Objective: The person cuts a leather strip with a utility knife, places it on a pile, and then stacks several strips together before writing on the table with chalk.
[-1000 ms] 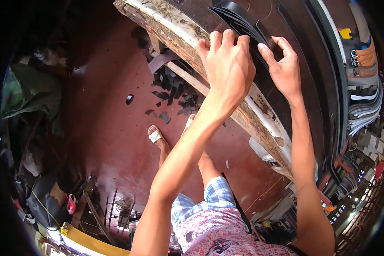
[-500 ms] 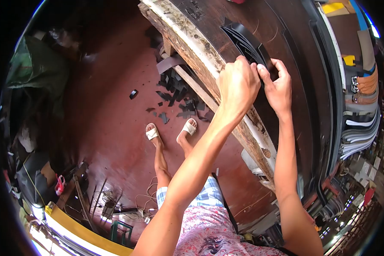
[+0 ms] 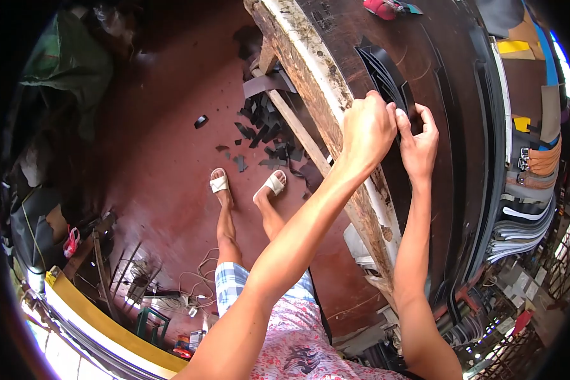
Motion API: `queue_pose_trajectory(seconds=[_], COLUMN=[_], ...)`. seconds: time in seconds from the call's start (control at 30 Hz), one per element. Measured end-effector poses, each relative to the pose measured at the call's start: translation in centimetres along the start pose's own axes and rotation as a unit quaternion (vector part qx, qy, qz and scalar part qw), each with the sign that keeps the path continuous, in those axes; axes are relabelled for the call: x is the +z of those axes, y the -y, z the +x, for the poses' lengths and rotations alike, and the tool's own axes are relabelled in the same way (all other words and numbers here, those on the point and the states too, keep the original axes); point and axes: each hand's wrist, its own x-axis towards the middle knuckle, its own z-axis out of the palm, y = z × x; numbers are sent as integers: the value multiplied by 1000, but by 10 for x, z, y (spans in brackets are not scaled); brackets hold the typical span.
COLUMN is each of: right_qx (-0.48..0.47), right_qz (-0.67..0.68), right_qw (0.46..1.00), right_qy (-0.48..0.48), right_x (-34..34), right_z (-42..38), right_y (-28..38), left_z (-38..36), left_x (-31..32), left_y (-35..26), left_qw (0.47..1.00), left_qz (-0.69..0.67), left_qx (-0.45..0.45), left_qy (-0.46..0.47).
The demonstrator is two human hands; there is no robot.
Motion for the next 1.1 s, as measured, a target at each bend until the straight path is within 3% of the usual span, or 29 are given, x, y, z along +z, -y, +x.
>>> queue_pose_trajectory(seconds=[0.27, 0.4, 0.53, 0.8, 0.87, 0.93, 0.97, 1.0, 1.1], right_qx=[27, -9, -8, -49, -93, -78, -96, -110, -134], right_qz=[40, 34, -8, -140, -166, -172, -161, -152, -159], right_qw=[999, 999, 1000, 989, 981, 981, 982, 982, 977], right_qy=[1, 2, 2, -12, -32, -34, -33, -33, -43], right_x=[0, 2, 3, 9, 11, 11, 12, 13, 14], right_z=[-1, 2, -1, -4, -5, -4, -3, -4, -5], right_y=[-3, -13, -1, 4, -1, -1, 1, 2, -3], left_z=[3, 1, -13, -45, -51, -56, -57, -59, -64], left_x=[-1, 0, -4, -27, -34, -36, -35, -38, -44], left_y=[6, 8, 11, 23, 26, 30, 35, 38, 40], left_qw=[999, 999, 997, 997, 998, 997, 996, 997, 996], left_qz=[-33, -23, -59, -32, -31, -48, -22, -7, -74], left_qx=[24, 12, -45, -65, -49, -47, 36, 36, -50], left_qy=[20, 28, 33, -8, -20, -27, -77, -62, -19])
